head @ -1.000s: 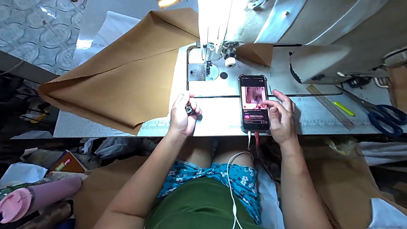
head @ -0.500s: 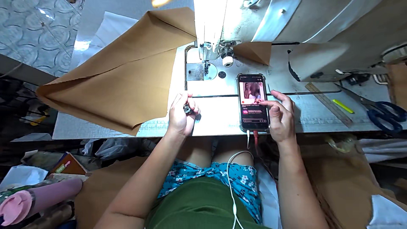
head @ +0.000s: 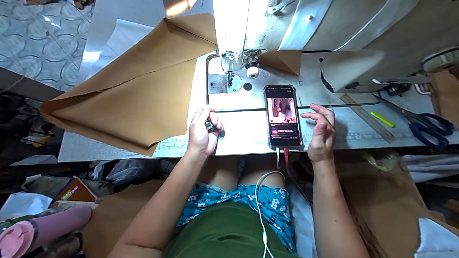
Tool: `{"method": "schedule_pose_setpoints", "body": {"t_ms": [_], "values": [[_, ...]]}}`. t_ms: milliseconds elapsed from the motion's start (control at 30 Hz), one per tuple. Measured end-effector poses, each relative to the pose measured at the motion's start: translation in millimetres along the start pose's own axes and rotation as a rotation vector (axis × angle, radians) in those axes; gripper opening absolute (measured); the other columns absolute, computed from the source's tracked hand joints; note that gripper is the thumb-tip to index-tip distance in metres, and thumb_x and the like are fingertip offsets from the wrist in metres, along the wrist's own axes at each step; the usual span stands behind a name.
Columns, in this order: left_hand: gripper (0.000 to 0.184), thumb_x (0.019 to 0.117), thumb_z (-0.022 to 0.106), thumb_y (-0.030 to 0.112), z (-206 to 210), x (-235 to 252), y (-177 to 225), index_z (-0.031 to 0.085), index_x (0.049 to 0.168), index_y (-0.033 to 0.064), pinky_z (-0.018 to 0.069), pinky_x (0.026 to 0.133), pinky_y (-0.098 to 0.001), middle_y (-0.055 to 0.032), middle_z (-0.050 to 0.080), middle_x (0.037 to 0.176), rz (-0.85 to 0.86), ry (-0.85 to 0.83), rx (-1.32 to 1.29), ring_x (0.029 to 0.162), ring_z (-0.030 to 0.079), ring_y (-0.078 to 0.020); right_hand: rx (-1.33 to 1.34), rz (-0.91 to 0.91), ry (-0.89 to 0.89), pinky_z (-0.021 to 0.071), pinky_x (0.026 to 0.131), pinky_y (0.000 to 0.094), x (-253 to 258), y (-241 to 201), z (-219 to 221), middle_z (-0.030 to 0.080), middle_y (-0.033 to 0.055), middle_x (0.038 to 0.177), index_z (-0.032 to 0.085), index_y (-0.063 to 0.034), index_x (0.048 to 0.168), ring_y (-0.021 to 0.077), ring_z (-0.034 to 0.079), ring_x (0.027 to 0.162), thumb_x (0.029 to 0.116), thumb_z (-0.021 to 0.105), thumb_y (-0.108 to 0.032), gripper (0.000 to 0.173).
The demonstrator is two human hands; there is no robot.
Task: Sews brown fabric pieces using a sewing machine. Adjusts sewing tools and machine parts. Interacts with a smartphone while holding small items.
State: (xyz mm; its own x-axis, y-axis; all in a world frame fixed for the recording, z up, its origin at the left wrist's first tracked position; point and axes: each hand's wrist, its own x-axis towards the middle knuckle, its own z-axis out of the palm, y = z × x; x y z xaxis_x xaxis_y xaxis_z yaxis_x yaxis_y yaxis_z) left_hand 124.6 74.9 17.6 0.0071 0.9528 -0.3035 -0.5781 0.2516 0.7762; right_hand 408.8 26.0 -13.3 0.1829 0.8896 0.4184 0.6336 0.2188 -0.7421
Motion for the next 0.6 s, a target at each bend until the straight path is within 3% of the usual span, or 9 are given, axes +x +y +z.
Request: {"method": "schedule_pose_setpoints", "body": {"t_ms": [100,200,300,400,467,600], "values": [[0.034,0.1128,0.025,0.024,0,-1,0,0.056,0.099,0.0173,0.0488,0.06,-0.0172,0.0073,0.049,0.061,0.002,-0.007,0.019,0.054,0.052,-0.0031,0.048,0.024,0.037,0.0372,0.114,0.0327,-1,0,1,0.052,0.0239,0.138,0.065,0.0057,0.097,0.0224,0.046,0.136,0.108,0.023,-0.045,0.067],[0.035,0.1129,0.025,0.025,0,0,0,0.056,0.099,0.0171,0.0487,0.06,-0.0173,0.0071,0.049,0.061,-0.002,-0.003,0.016,0.054,0.052,-0.0035,0.074,0.052,0.071,0.0432,0.104,0.0274,-1,-3,2,0.057,0.019,0.127,0.055,0.0028,0.084,0.0133,0.053,0.124,0.1099,0.019,-0.04,0.061],[0.034,0.113,0.026,0.025,0,0,0,0.056,0.098,0.0166,0.0488,0.06,-0.0174,0.007,0.049,0.061,-0.003,0.011,0.011,0.054,0.052,-0.0036,0.083,0.086,0.095,0.0451,0.099,0.0262,-1,-4,3,0.058,0.0162,0.12,0.05,-0.0001,0.08,0.0106,0.056,0.116,0.1107,0.017,-0.037,0.058],[0.034,0.113,0.026,0.025,1,1,0,0.056,0.098,0.0167,0.0486,0.06,-0.0172,0.0071,0.049,0.061,-0.003,0.013,0.01,0.054,0.052,-0.0035,0.053,0.098,0.085,0.044,0.103,0.0291,-1,-5,3,0.057,0.0185,0.128,0.059,0.0037,0.09,0.0143,0.054,0.121,0.1104,0.017,-0.038,0.063],[0.035,0.1131,0.025,0.023,1,2,-1,0.055,0.098,0.0165,0.0494,0.059,-0.0174,0.0074,0.05,0.061,-0.001,0.019,0.005,0.054,0.053,-0.0035,0.017,0.094,0.041,0.0376,0.114,0.0388,0,-6,3,0.05,0.0256,0.142,0.068,0.0052,0.105,0.0268,0.047,0.136,0.1094,0.021,-0.04,0.066],[0.034,0.113,0.025,0.024,0,1,0,0.055,0.099,0.0163,0.0484,0.059,-0.0174,0.0068,0.049,0.062,-0.002,0.004,0.007,0.054,0.051,-0.0035,-0.082,0.089,-0.035,0.0276,0.121,0.0484,2,-10,4,0.042,0.0277,0.154,0.072,-0.0015,0.119,0.0378,0.037,0.147,0.1077,0.019,-0.052,0.073]]}}
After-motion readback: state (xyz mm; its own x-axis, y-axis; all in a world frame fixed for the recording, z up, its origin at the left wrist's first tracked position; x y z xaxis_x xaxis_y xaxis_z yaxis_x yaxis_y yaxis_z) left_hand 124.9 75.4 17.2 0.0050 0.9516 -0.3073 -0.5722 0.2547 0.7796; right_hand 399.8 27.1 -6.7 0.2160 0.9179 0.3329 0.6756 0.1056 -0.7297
